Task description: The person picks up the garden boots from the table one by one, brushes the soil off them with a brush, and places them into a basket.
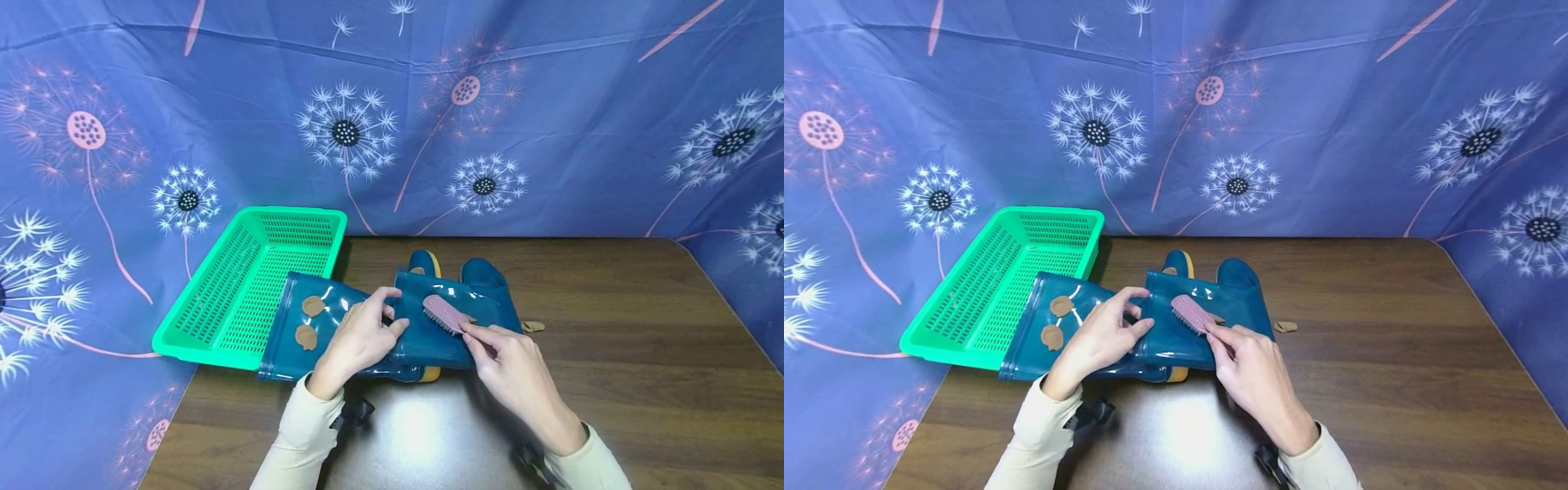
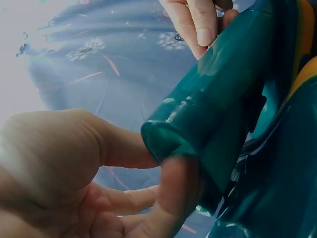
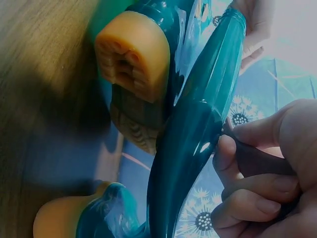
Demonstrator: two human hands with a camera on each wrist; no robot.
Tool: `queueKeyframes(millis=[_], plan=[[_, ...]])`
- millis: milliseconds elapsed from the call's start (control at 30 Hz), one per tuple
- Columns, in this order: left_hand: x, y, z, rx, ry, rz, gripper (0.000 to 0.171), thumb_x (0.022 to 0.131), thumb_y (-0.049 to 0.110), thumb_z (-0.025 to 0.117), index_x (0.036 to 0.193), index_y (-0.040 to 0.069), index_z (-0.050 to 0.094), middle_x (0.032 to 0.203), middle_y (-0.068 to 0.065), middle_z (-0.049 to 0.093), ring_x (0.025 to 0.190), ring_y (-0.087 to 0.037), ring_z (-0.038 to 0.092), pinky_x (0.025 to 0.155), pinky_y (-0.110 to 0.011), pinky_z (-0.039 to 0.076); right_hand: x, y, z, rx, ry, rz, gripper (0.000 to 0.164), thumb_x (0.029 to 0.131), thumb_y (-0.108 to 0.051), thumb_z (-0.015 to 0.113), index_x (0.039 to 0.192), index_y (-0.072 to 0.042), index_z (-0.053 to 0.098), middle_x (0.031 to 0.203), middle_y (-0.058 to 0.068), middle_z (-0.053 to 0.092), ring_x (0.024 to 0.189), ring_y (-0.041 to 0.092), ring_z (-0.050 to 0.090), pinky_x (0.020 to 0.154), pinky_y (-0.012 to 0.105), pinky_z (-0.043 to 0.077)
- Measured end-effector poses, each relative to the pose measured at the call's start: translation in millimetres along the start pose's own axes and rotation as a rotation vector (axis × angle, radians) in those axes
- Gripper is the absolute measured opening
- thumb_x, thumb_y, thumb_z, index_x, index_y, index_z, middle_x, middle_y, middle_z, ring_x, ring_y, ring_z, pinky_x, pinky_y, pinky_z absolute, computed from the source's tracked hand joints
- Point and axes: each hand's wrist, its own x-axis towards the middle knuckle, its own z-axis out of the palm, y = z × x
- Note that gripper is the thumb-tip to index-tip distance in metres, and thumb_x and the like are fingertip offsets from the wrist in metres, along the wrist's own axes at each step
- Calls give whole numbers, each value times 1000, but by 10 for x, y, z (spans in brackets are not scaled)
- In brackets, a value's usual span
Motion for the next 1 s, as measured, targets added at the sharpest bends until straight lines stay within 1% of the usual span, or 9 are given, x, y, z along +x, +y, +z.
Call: queueKeyframes(millis=[133,233,333,467,600,700,833,933,1000], plan=[[4,4,-9,15,-13,-12,44,103,20,71,146,14,62,126,-15,74,106,-29,72,92,-51,60,-2,8,-2,-2,-6,-27,25,96,-15,79,121,-17,83,104,4,83,64,8,49,51,22,34],[1,-5,-75,0,-9,-9,37,103,18,70,140,13,69,128,-16,75,87,-26,72,83,-45,59,5,14,-44,5,-10,-36,25,96,-13,78,120,-17,84,106,4,83,68,9,55,54,23,37],[-18,-14,-173,-30,-3,-11,33,104,16,69,136,13,72,96,-14,76,58,-21,60,62,-33,49,25,23,-139,6,-16,-24,24,96,-12,77,119,-17,84,106,5,83,68,9,56,54,24,38],[-57,-31,-295,-54,18,-18,33,103,16,70,136,15,73,57,-7,53,45,-20,49,47,-28,34,42,29,-330,-59,-10,76,23,100,-15,73,120,-15,83,82,3,76,56,9,45,48,27,32],[-83,-42,-355,-80,24,-6,34,101,14,72,136,16,74,53,-1,48,43,-20,47,43,-27,30,29,22,-490,-120,46,151,24,101,-17,70,120,-14,83,82,6,75,55,12,44,47,29,29],[-93,-40,-372,-93,12,7,35,101,15,72,137,16,73,53,-1,48,43,-19,46,43,-27,29,20,5,-546,-121,57,97,23,98,-15,72,119,-15,84,90,4,79,59,11,49,49,29,33],[-105,-41,-396,-100,8,15,36,102,15,71,138,15,73,54,-1,48,44,-18,45,44,-26,29,19,0,-616,-111,-97,39,25,98,-17,75,120,-21,84,75,-4,68,55,5,45,49,27,34],[-117,-44,-427,-111,14,10,36,102,15,70,138,16,73,55,-1,47,44,-17,43,43,-25,27,29,47,-710,-132,-229,96,26,101,-20,71,125,-22,82,65,-7,51,49,5,36,45,28,29],[-125,-43,-447,-119,15,4,36,103,16,70,139,17,72,56,-1,47,44,-17,43,43,-25,27,32,105,-787,-178,-265,159,28,103,-21,67,127,-19,81,62,-6,43,47,9,35,44,30,28]])
